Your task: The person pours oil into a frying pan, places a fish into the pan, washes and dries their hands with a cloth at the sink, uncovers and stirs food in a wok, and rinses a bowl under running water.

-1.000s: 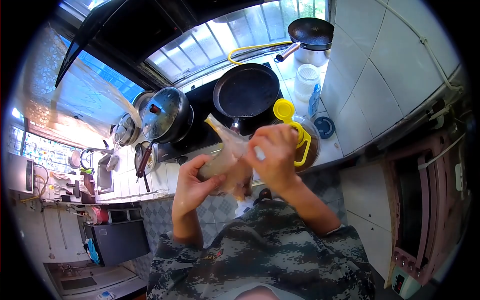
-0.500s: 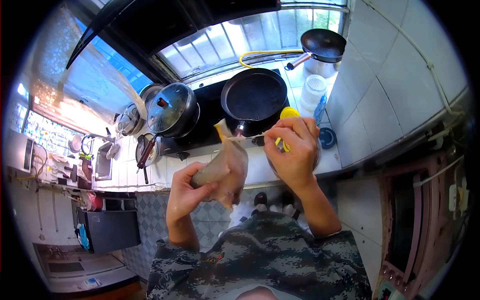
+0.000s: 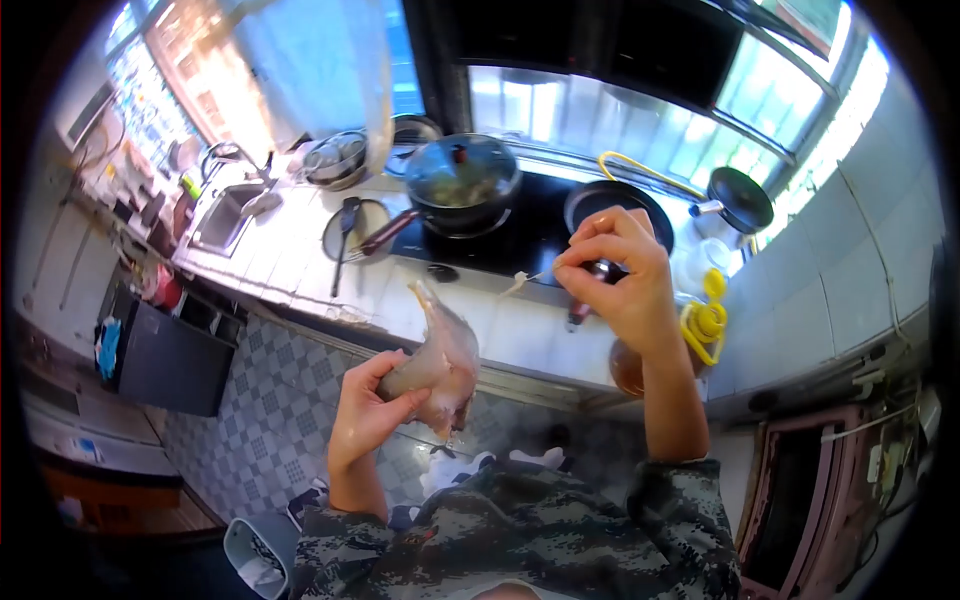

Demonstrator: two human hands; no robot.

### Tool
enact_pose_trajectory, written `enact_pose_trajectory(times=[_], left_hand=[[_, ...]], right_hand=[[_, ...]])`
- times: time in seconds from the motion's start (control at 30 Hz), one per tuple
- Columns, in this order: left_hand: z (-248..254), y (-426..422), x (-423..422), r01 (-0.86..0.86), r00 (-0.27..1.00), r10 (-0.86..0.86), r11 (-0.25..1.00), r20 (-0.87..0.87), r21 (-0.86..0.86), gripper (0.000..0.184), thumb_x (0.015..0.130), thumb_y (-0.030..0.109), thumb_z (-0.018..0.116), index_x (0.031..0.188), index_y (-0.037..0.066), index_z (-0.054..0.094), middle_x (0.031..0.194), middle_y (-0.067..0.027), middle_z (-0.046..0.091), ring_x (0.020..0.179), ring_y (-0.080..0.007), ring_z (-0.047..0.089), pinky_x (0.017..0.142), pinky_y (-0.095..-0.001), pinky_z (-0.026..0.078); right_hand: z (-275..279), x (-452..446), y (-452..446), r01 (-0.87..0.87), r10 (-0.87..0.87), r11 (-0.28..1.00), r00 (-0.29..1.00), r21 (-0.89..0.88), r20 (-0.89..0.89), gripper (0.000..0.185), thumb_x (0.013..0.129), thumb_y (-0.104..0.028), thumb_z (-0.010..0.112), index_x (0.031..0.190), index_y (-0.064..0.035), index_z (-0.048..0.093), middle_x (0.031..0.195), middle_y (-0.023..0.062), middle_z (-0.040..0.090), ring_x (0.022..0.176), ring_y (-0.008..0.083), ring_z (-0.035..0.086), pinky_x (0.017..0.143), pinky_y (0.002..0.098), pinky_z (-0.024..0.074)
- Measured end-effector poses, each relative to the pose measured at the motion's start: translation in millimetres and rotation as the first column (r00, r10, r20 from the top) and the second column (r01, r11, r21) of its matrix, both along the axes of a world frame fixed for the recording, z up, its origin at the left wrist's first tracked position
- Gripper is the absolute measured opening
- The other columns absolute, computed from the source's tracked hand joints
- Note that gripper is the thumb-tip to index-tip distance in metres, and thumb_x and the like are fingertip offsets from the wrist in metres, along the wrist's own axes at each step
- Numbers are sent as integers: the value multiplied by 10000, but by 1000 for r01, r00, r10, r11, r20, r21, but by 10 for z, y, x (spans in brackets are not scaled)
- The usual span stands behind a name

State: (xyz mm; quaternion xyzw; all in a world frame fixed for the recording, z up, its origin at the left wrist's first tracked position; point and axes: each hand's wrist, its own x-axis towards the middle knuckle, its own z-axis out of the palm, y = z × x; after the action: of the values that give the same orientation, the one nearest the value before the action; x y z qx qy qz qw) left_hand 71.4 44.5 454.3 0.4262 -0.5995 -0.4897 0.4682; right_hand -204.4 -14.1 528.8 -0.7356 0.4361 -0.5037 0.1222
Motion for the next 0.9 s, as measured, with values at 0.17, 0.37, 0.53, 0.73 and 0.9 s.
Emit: enact_pose_trajectory(times=[0.17,0.37,0.53,0.73,0.9], left_hand=[[-102,395,1310,-200,976,193,977,102,66,262,677,0,684,918,-27,584,778,-14,598,677,-47,529,582,-191,434],[-122,838,2540,-506,860,502,861,93,38,195,670,-23,625,854,-28,559,731,-22,579,644,-61,518,568,-209,430],[-301,1172,3379,-700,710,691,713,136,35,208,667,1,608,866,-39,563,711,-33,575,647,-78,518,569,-218,430],[-523,1394,4300,-891,420,887,444,192,-99,206,663,8,627,855,-24,559,749,-19,575,688,-76,508,614,-224,422],[-600,1333,5172,-959,266,947,279,178,-46,217,638,-6,617,843,-40,554,732,-37,580,686,-85,513,625,-233,428]], right_hand=[[306,1281,-280,-281,286,956,956,84,-57,82,623,-103,706,699,-92,676,783,15,548,810,166,459,731,288,354],[639,2777,-540,-415,421,907,890,74,-176,96,630,-142,693,702,-81,678,804,37,560,833,187,466,762,308,344],[784,3975,-821,-510,492,860,820,17,-292,113,622,-169,678,696,-84,684,819,83,579,852,248,457,793,352,341],[696,5326,-1373,-599,518,800,724,-42,-456,72,620,-185,672,664,-128,678,798,59,583,860,269,464,766,369,361],[535,6656,-1961,-690,571,722,634,-47,-521,70,624,-145,699,672,-101,674,786,57,550,850,224,439,763,318,338]])
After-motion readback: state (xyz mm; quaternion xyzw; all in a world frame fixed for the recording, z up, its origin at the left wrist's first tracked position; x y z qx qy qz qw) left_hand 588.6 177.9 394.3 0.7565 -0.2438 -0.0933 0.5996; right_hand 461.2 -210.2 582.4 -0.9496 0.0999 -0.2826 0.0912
